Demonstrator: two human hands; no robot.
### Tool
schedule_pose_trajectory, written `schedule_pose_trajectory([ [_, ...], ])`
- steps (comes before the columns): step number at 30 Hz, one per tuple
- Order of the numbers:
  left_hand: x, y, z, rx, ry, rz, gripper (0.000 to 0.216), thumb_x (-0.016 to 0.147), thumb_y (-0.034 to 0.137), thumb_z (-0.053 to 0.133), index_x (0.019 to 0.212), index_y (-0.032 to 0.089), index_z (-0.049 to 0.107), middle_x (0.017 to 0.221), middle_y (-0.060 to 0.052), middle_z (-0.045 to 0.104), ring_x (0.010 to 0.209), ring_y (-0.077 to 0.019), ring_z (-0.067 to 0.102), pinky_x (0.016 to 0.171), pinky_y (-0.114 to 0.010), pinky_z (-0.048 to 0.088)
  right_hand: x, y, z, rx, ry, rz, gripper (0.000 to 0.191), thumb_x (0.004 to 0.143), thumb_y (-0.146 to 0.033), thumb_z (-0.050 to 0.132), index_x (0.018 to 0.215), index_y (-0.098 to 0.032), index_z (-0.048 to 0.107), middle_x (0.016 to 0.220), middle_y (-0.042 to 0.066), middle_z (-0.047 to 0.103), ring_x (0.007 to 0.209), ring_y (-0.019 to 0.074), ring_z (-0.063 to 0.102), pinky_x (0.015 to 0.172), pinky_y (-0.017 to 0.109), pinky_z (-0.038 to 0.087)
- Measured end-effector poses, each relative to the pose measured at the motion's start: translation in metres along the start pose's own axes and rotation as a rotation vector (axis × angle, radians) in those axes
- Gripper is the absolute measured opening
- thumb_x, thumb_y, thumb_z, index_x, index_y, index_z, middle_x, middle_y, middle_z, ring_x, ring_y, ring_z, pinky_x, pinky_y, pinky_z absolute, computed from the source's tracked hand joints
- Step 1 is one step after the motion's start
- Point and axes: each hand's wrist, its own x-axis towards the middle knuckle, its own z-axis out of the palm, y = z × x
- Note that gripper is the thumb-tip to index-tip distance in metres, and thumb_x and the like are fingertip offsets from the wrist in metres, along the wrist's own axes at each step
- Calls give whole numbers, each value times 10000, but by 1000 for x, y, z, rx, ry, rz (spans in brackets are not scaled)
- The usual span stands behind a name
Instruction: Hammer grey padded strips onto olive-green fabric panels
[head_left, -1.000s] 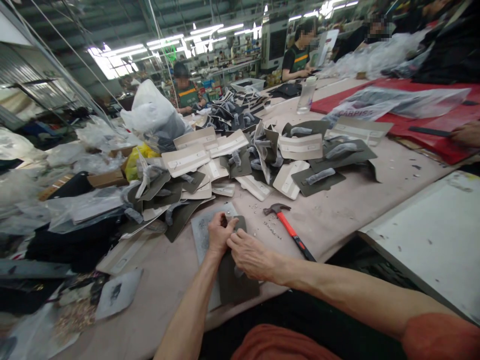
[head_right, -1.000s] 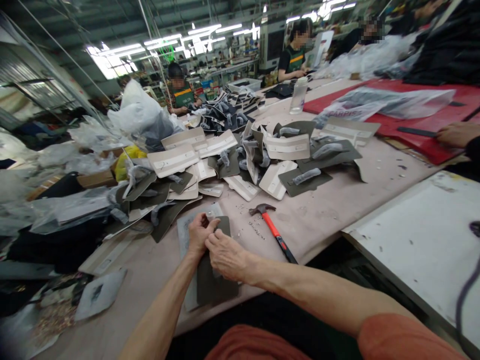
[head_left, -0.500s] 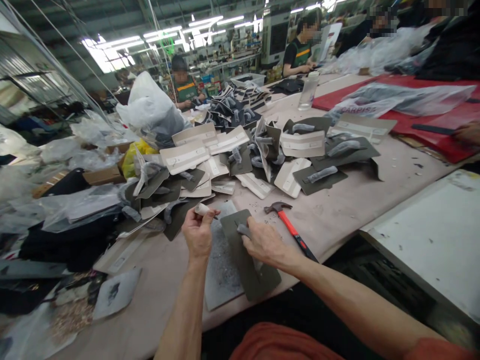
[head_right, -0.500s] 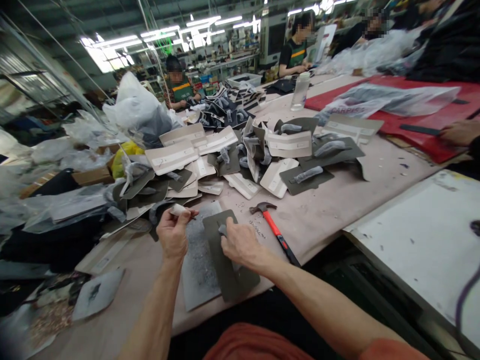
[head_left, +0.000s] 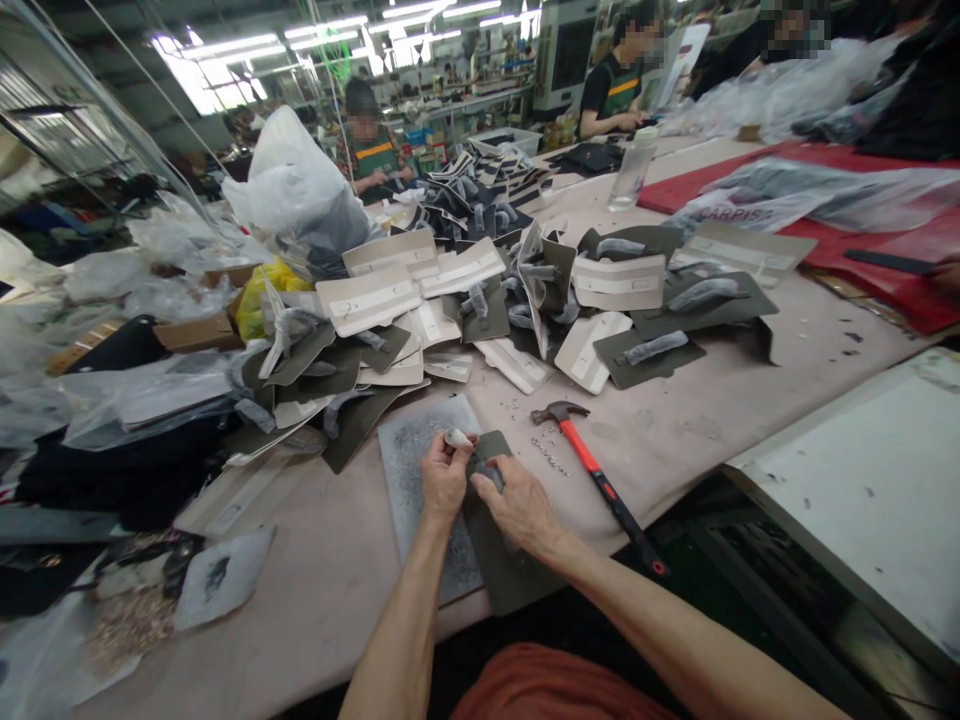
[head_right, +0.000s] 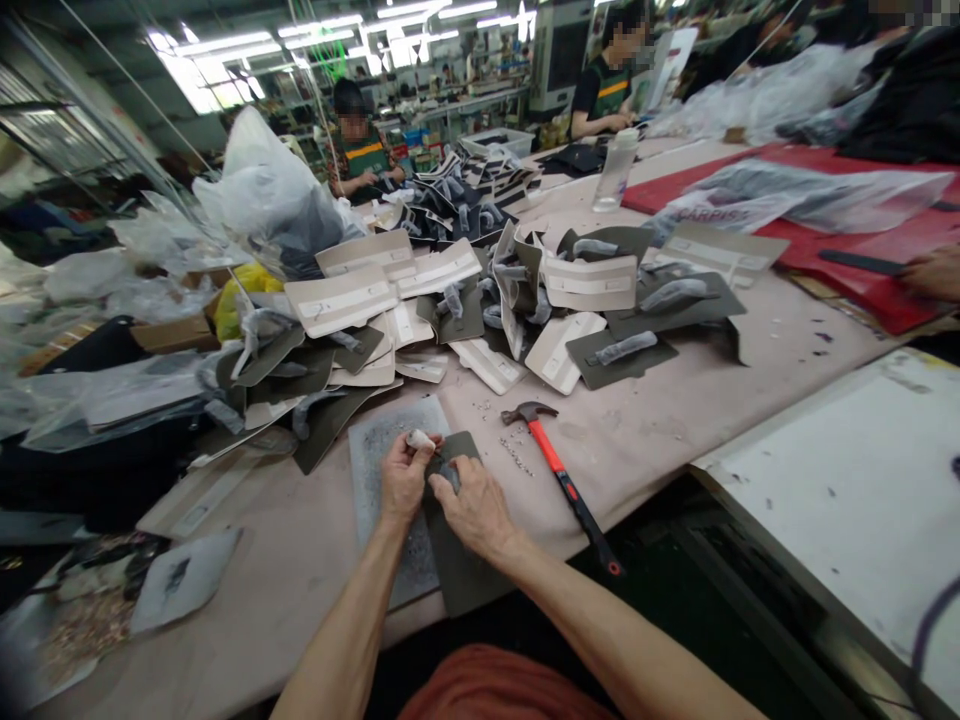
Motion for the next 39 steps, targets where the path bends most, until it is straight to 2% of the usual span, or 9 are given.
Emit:
schedule_pose_trajectory([
  [8,1,-16,-2,-5,-7,-31,311,834,443,691,964,165,641,957,-86,755,903,-212,723,880,-362,566,-15,13,4,147,-58,-84,405,929,-414,554,1243,-158,551,1180,133,612,1114,245,592,986,397,462],
  [12,0,-13,-4,69,-57,-7,256,869,420,651,958,180,653,929,-62,747,887,-202,713,878,-344,556,-16,17,-9,221,-79,-156,392,935,-420,543,1246,-180,545,1175,108,586,979,203,602,884,360,504],
  [14,0,-11,-3,102,-69,0,230,876,401,642,954,185,657,928,-61,748,891,-202,708,872,-336,549,-16,27,-21,208,14,-160,371,941,-416,528,1239,-193,541,1166,102,576,877,183,594,815,346,515],
  [19,-1,-11,-3,152,-89,25,171,885,351,619,944,195,656,933,-59,749,913,-207,703,886,-339,536,-9,80,-62,-156,335,-73,321,931,-383,530,1151,-153,567,1166,161,551,1023,270,556,934,426,468],
  [25,-5,-7,1,338,-77,106,106,885,267,580,932,209,655,923,-43,750,893,-201,695,851,-316,522,-12,127,-88,-421,108,157,184,882,-277,552,1009,-147,575,965,116,554,885,251,552,794,377,453],
  [30,-11,-8,4,439,-74,204,139,847,237,620,977,202,655,942,-45,760,864,-195,702,814,-304,535,-3,106,-99,347,-141,542,73,802,-169,524,798,-202,458,691,-20,437,568,122,423,520,247,351],
  [33,-11,-12,3,460,-107,220,178,845,248,632,1014,197,656,953,-45,764,868,-196,708,816,-307,541,3,77,-106,620,-282,617,76,859,-232,437,787,-213,423,627,-58,361,453,89,312,426,229,284],
  [36,-11,-15,3,496,-128,222,186,848,250,631,1023,197,666,945,-43,764,870,-198,710,825,-310,539,1,42,-114,634,-195,434,265,957,-443,344,847,-222,441,605,-72,340,422,89,280,401,226,249],
  [39,-12,-15,3,507,-122,222,193,853,247,624,1034,197,671,949,-45,764,873,-198,710,831,-313,534,-5,16,-121,361,44,14,383,975,-547,334,844,-215,475,595,-46,407,474,106,367,463,240,275],
])
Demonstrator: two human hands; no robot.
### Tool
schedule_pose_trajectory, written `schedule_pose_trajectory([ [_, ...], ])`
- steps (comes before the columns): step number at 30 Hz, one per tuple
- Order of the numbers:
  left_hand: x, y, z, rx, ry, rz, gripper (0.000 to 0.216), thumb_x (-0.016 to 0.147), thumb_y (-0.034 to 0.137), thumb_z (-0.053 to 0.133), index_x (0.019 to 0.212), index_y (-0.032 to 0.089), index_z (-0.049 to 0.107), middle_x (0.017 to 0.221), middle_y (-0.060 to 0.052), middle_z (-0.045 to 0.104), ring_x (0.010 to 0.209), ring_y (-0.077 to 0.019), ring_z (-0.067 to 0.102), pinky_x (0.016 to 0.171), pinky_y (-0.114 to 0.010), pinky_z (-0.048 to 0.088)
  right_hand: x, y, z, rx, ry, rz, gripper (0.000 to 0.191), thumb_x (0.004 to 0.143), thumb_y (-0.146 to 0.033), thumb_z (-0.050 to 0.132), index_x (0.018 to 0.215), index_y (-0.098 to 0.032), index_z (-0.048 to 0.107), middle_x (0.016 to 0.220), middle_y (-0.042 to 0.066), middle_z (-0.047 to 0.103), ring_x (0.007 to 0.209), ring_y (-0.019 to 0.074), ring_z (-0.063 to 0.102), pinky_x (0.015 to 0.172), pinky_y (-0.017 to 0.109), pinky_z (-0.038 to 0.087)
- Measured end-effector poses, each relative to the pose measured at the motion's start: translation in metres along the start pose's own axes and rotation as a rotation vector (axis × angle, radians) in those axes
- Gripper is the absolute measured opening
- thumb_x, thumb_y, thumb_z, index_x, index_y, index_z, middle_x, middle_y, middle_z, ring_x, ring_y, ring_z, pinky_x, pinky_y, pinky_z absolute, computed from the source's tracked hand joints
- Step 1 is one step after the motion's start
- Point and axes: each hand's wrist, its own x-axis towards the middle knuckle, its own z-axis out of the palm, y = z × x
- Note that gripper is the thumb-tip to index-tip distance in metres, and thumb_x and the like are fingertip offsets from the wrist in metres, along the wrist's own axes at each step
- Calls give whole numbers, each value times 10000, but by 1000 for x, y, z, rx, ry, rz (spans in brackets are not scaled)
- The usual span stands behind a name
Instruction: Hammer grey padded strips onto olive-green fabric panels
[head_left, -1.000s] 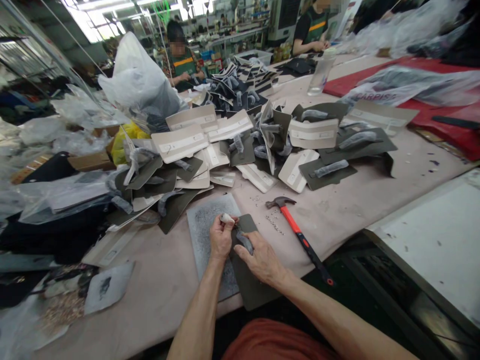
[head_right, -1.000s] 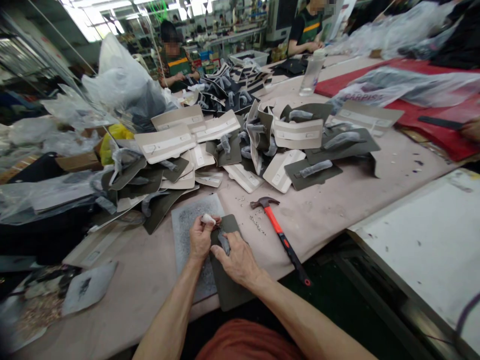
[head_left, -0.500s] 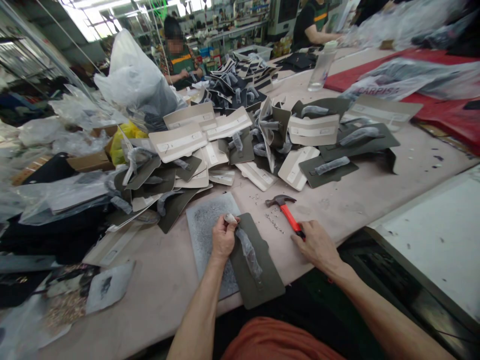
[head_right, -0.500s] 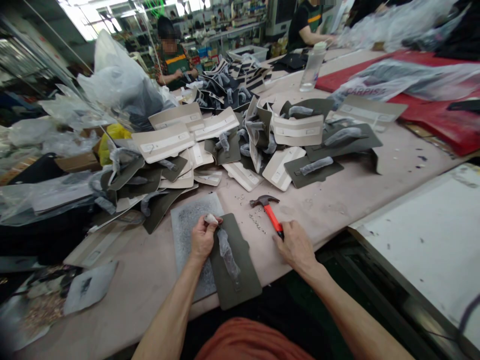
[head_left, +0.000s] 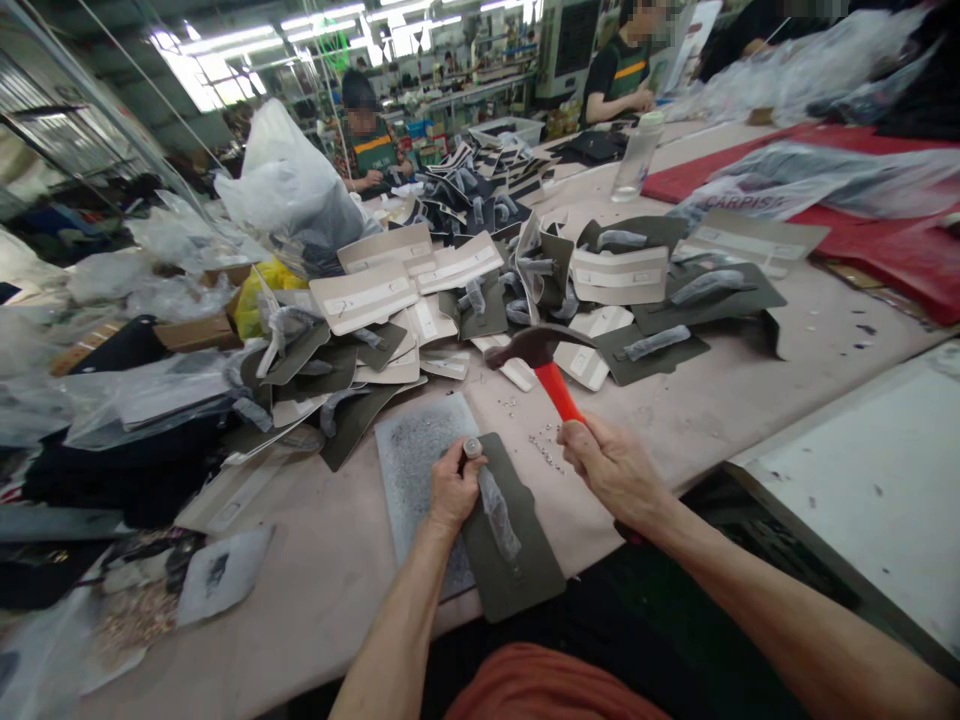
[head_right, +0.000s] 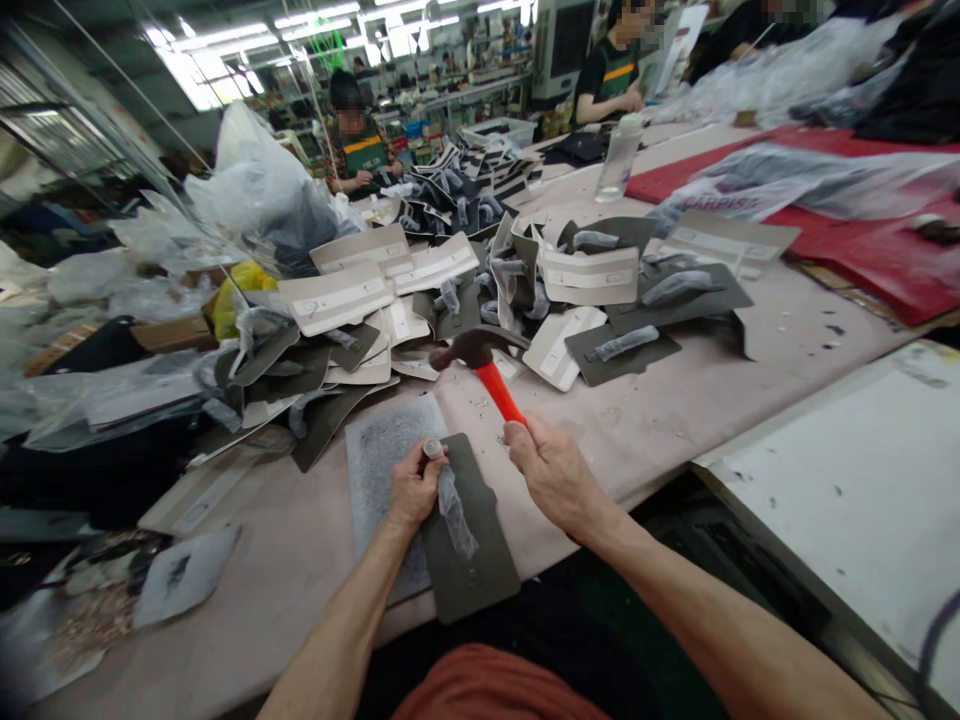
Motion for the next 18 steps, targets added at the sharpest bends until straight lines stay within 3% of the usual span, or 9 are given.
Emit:
schedule_pose_trajectory([
  [3,0,1,-1,12,0,6,184,860,242,612,1026,195,675,945,-48,760,869,-198,704,821,-315,530,-3,-7,0,-460,1,-292,348,996,-463,353,808,-202,489,603,-7,488,498,117,388,507,274,229],
  [7,0,2,-2,43,-9,15,162,863,236,602,994,189,684,892,-46,755,819,-194,696,792,-313,527,-2,-15,-9,-848,-173,-343,276,1000,-360,404,808,-197,518,561,-5,510,448,119,352,500,305,148],
  [9,-1,2,-2,28,-2,16,180,857,225,601,1015,192,681,918,-46,759,848,-194,700,808,-309,525,-2,-27,-13,-822,-61,-400,302,1013,-387,379,811,-203,508,572,-7,513,457,122,384,496,294,176],
  [12,0,3,-2,15,2,11,177,856,228,597,1011,200,679,946,-43,763,877,-193,703,825,-301,523,-5,-39,-11,-644,220,-458,360,1039,-414,263,846,-206,485,608,-3,519,494,129,448,515,275,263],
  [13,0,4,-2,19,2,6,180,855,231,597,1012,201,680,946,-43,763,877,-193,703,825,-300,522,-6,-37,-7,-619,235,-461,370,1041,-408,238,853,-205,483,611,0,522,499,132,459,521,276,276],
  [14,0,4,-2,24,-2,0,185,853,234,597,1014,201,682,937,-43,762,868,-193,702,820,-300,522,-8,-33,-3,-637,190,-447,372,1039,-398,231,848,-204,484,602,3,524,493,135,460,517,280,271],
  [18,0,3,-2,40,-12,-26,178,842,237,600,989,191,689,876,-44,752,808,-194,693,770,-303,523,-6,-2,5,-866,-235,-257,315,1018,-394,340,864,-197,531,626,33,589,491,153,474,516,310,188],
])
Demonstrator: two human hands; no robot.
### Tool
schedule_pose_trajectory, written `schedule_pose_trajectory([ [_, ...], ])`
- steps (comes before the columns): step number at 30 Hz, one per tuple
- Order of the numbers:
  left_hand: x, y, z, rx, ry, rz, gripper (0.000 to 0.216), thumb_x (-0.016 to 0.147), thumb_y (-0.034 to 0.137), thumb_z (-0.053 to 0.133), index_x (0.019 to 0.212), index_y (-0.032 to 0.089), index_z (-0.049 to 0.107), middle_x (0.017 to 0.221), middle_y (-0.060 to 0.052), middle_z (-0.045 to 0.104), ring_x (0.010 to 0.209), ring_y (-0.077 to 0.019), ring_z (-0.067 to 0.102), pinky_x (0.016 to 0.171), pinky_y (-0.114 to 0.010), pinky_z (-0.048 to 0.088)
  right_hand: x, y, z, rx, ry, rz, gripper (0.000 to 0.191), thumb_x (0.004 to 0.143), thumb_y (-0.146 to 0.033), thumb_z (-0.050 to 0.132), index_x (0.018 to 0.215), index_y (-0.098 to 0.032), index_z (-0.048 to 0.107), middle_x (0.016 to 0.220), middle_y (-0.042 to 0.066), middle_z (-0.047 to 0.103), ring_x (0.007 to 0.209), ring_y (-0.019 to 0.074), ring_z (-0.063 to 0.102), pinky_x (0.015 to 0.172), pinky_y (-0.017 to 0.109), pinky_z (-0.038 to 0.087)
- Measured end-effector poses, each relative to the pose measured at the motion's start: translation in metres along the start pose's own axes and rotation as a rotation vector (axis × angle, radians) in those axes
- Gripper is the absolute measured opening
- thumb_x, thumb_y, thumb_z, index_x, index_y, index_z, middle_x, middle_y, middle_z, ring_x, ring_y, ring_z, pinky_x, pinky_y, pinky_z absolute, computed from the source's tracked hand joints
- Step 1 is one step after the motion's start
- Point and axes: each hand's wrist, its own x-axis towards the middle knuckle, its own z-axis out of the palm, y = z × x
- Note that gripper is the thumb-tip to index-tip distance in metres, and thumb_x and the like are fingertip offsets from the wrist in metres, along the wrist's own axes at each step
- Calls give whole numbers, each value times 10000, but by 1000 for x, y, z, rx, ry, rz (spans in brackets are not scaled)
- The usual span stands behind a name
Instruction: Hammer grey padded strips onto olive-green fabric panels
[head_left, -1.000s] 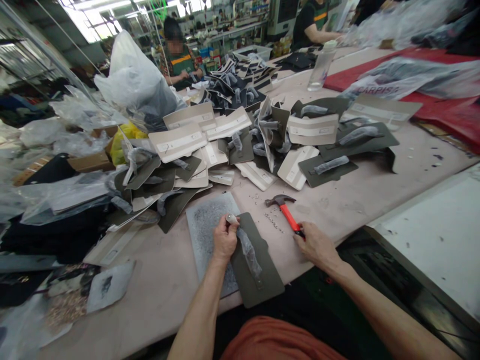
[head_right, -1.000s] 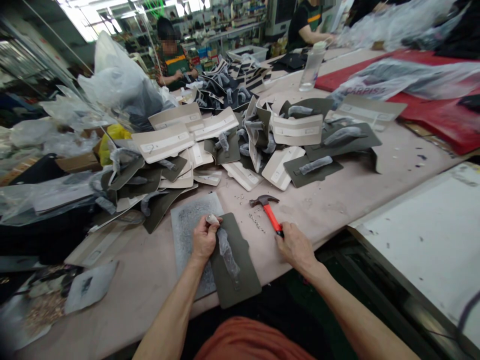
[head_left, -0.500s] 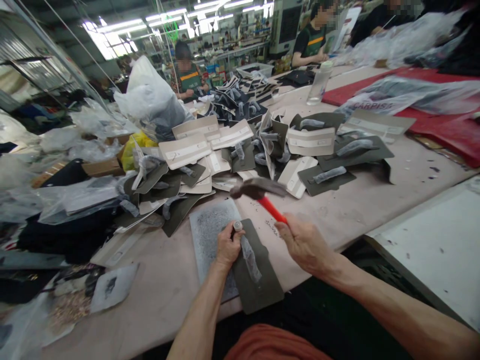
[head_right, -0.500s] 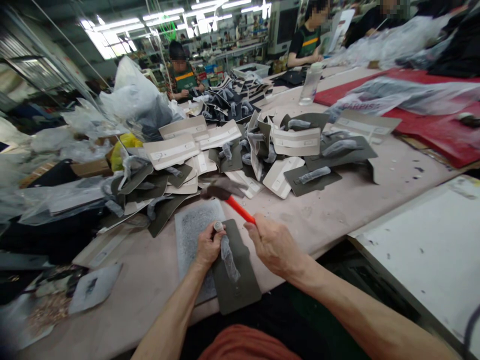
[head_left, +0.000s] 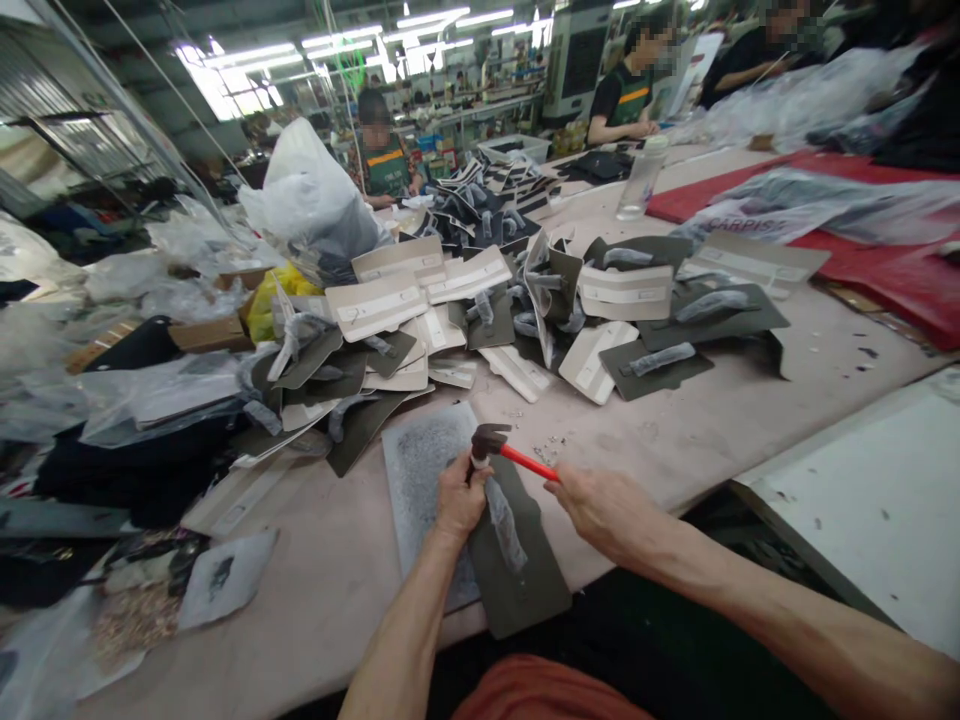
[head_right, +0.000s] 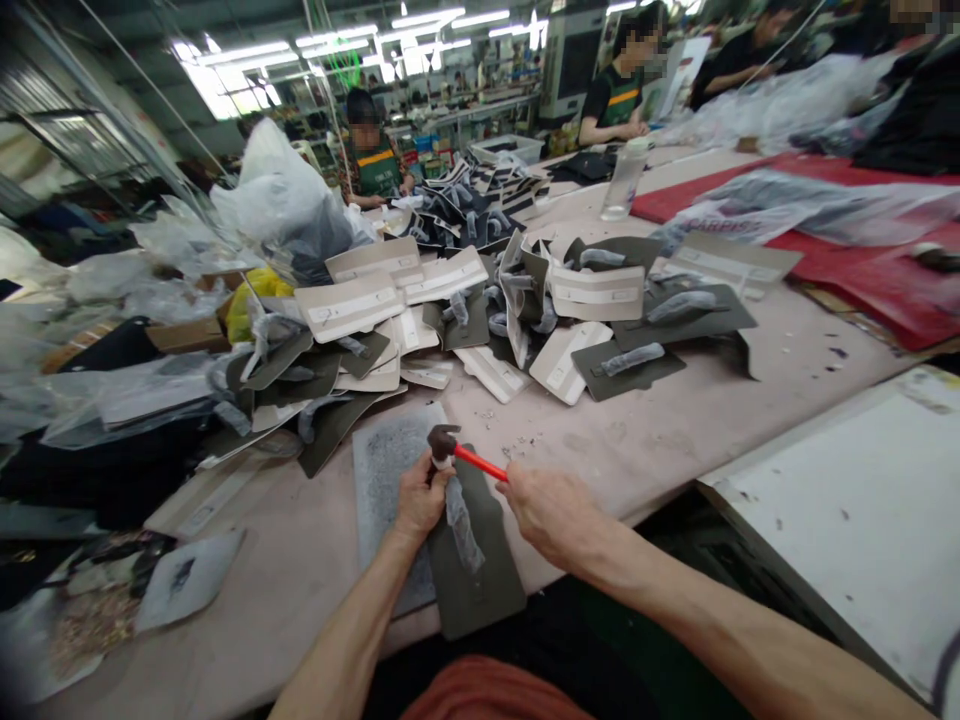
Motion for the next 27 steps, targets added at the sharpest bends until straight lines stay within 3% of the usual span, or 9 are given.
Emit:
schedule_pose_trajectory([
  [8,1,-9,2,-36,25,-8,267,837,321,620,1066,203,690,987,-62,773,913,-240,724,851,-363,562,9,57,41,209,-162,352,401,1041,-359,274,899,-165,595,793,65,641,705,173,590,637,278,368],
  [11,3,-18,5,-62,39,-32,309,811,379,649,1057,199,699,995,-69,779,924,-257,733,871,-385,576,9,60,53,88,-50,426,263,980,-280,438,1111,-119,598,1051,151,634,913,244,607,781,345,425],
  [13,4,-21,6,-83,41,-41,331,795,411,663,1047,200,708,1003,-72,780,932,-260,735,889,-389,578,10,45,55,33,93,288,380,907,-206,533,1279,-129,528,1264,182,550,1089,279,550,896,389,420],
  [15,5,-21,5,-99,41,-56,352,775,437,681,1034,201,719,1006,-74,781,935,-260,734,890,-383,580,11,21,55,38,156,-21,527,855,-172,572,1369,-190,456,1367,146,484,1170,262,499,944,379,416],
  [17,6,-16,4,-134,46,-109,383,740,453,712,1023,195,725,990,-76,782,915,-258,736,860,-366,589,13,-4,59,49,119,-353,530,831,-208,600,1343,-237,468,1375,107,469,1169,241,487,908,347,433],
  [19,8,-9,2,-184,89,-204,416,689,458,759,998,181,722,939,-74,784,872,-256,741,800,-342,601,15,-22,66,7,71,-534,396,834,-267,609,1223,-246,538,1341,91,479,1116,237,500,835,335,444],
  [21,11,-2,1,-248,199,-307,413,656,454,789,941,166,711,863,-68,779,815,-251,743,735,-324,605,16,-30,73,-48,66,-549,256,852,-290,596,1099,-227,573,1336,92,480,1053,235,511,791,340,437],
  [24,14,5,-3,-404,390,-391,355,671,433,779,868,156,678,806,-62,766,762,-240,742,701,-329,607,19,-25,71,-87,57,-487,196,848,-252,576,1035,-194,568,1259,99,534,953,224,527,762,349,419],
  [27,12,5,-19,-482,523,-410,328,676,398,783,867,160,664,815,-57,765,771,-225,742,746,-335,612,29,-10,44,-72,102,-208,197,818,-115,509,1000,-172,562,1077,96,595,859,204,545,718,330,391],
])
